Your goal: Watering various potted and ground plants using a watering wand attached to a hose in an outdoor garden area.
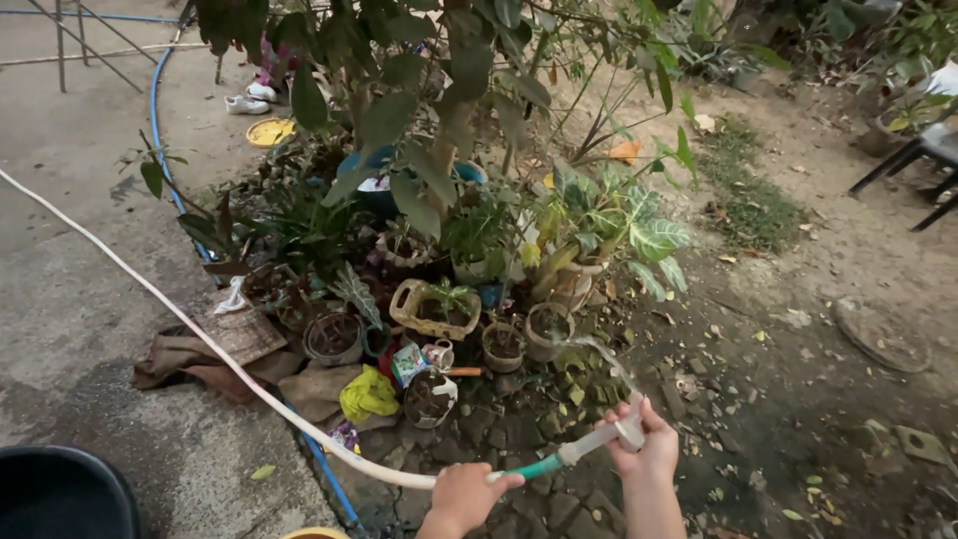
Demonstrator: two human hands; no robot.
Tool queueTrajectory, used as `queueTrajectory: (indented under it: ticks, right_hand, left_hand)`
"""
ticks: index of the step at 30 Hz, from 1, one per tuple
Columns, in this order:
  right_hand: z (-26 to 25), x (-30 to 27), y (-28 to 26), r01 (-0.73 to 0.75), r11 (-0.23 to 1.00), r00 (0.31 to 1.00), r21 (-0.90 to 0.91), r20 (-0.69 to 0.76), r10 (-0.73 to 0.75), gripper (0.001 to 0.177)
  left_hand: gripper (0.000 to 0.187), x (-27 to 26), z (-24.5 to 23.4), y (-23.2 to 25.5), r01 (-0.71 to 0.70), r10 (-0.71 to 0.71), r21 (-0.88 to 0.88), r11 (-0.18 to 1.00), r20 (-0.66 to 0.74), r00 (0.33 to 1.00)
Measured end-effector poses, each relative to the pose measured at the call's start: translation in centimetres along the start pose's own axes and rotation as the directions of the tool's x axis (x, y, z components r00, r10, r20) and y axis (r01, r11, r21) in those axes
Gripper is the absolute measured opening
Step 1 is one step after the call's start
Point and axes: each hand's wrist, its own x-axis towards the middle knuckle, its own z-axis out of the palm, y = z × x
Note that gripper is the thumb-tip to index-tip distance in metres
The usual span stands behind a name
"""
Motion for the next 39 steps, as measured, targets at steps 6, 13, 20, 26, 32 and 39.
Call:
queueTrajectory:
  ticks: [6, 13, 20, 26, 32, 39]
  right_hand:
    - [1.1, -0.8, -0.2, 0.022, 1.000, 0.999, 0.020, -0.025, -0.021, 0.006]
    - [1.3, -1.2, -0.2, 0.014, 0.999, 1.000, 0.037, -0.003, -0.014, 0.007]
    - [1.7, -1.6, -0.2, 0.040, 0.999, 0.998, 0.022, -0.059, -0.038, 0.008]
    - [0.8, -1.1, -0.3, 0.054, 0.999, 0.997, -0.001, -0.064, -0.054, 0.018]
    - [0.8, -2.0, -0.2, 0.045, 0.999, 0.991, 0.015, -0.129, -0.043, 0.014]
    - [-0.5, -1.0, 0.2, 0.045, 0.999, 0.995, 0.013, -0.094, -0.044, 0.009]
  left_hand:
    - [0.065, -0.5, -0.6, 0.7, 0.002, -0.002, -0.026, 1.000, 0.025, 1.000]
    - [0.063, -0.4, -0.8, 0.8, 0.031, -0.030, -0.022, 0.999, 0.061, 0.998]
    - [0.063, -0.6, -1.2, 1.2, 0.035, -0.034, -0.021, 0.999, 0.075, 0.997]
    - [0.063, 0.0, -0.9, 1.0, 0.023, -0.022, -0.018, 1.000, 0.064, 0.998]
    - [0.064, 1.1, 0.0, 0.2, 0.022, -0.022, -0.004, 1.000, 0.080, 0.997]
    - [0.065, 1.1, 0.1, 0.3, 0.058, -0.056, -0.017, 0.998, 0.079, 0.995]
